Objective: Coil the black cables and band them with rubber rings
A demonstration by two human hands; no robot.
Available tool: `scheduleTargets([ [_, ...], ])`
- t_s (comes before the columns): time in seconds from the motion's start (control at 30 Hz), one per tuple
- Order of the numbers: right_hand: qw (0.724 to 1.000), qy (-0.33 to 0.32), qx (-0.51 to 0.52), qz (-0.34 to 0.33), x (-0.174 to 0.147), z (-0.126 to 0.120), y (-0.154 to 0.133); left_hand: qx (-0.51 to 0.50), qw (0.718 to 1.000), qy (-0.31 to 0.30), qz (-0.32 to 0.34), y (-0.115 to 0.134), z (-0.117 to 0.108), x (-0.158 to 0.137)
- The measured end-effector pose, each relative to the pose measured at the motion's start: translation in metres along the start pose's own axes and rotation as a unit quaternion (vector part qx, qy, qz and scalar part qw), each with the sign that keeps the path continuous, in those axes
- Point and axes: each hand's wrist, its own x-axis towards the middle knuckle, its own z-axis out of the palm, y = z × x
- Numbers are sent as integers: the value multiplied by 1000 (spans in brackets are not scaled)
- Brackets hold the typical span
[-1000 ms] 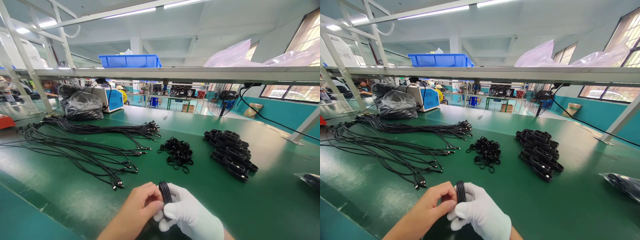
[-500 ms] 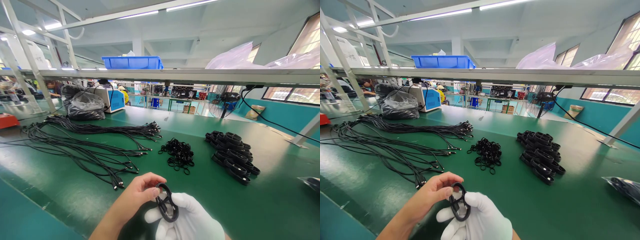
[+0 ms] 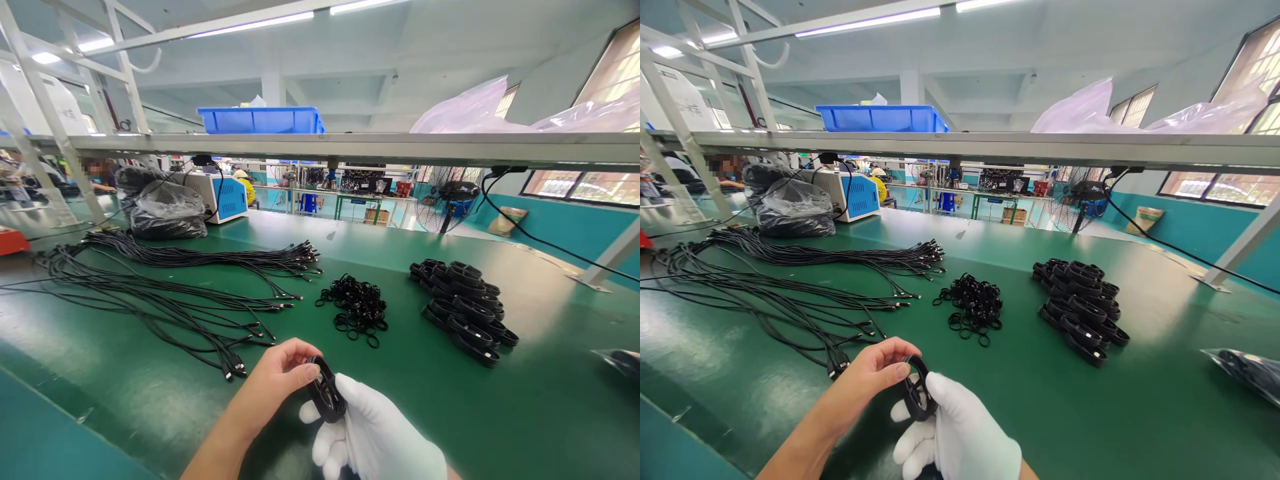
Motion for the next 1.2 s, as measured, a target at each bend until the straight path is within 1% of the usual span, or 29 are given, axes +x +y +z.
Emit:
scheduleTargets([
  [0.07,995,56,-79,-17,-1,8,-3,9,1000,15,-2,-2,2,1],
  [0.1,986,93,-135,-18,-1,12,-5,13,1000,19,0,-2,3,1],
  [0.13,971,135,-198,-17,-2,15,-7,18,1000,23,4,-3,4,2],
  [0.2,924,211,-319,-25,-3,21,-11,29,998,49,14,-3,4,2],
  [0.27,866,263,-419,-71,-4,22,-14,48,994,101,19,-4,2,1],
  [0.33,809,278,-505,-115,-5,18,-15,70,986,150,19,-5,-2,1],
  [0.37,782,281,-544,-115,-5,15,-15,80,983,164,18,-6,-3,2],
  [0.4,759,281,-579,-99,-5,13,-15,87,981,171,18,-6,-4,2],
  [0.47,721,273,-636,-38,-4,7,-14,98,980,174,16,-7,-4,2],
  [0.53,697,259,-668,20,-5,5,-15,109,979,170,12,-8,-3,1],
  [0.57,693,250,-676,36,-5,5,-16,113,979,167,10,-8,-3,0],
  [0.67,693,236,-680,45,-9,11,-21,113,980,165,10,-9,-2,-1],
  [0.7,690,232,-684,46,-10,13,-22,111,980,165,12,-9,-2,-1],
  [0.8,667,226,-708,61,-10,17,-22,107,980,166,19,-11,-3,-2],
  [0.83,664,227,-709,65,-10,16,-21,108,980,167,19,-11,-4,-2],
  [0.87,669,228,-705,63,-9,15,-20,110,979,169,20,-11,-4,-2],
  [0.9,684,230,-690,55,-9,13,-19,112,978,172,21,-11,-4,-2],
  [0.93,708,230,-666,41,-8,10,-18,115,977,176,21,-11,-4,-2],
  [1.0,772,227,-594,16,-8,4,-17,122,975,184,24,-11,-3,-3],
  [1.03,800,226,-556,1,-9,1,-16,126,974,188,26,-10,-3,-3],
  [1.07,820,227,-525,-15,-9,-1,-16,130,972,192,29,-9,-3,-3],
  [1.2,862,242,-438,-77,-13,3,-23,141,967,207,43,-6,-5,-3],
])
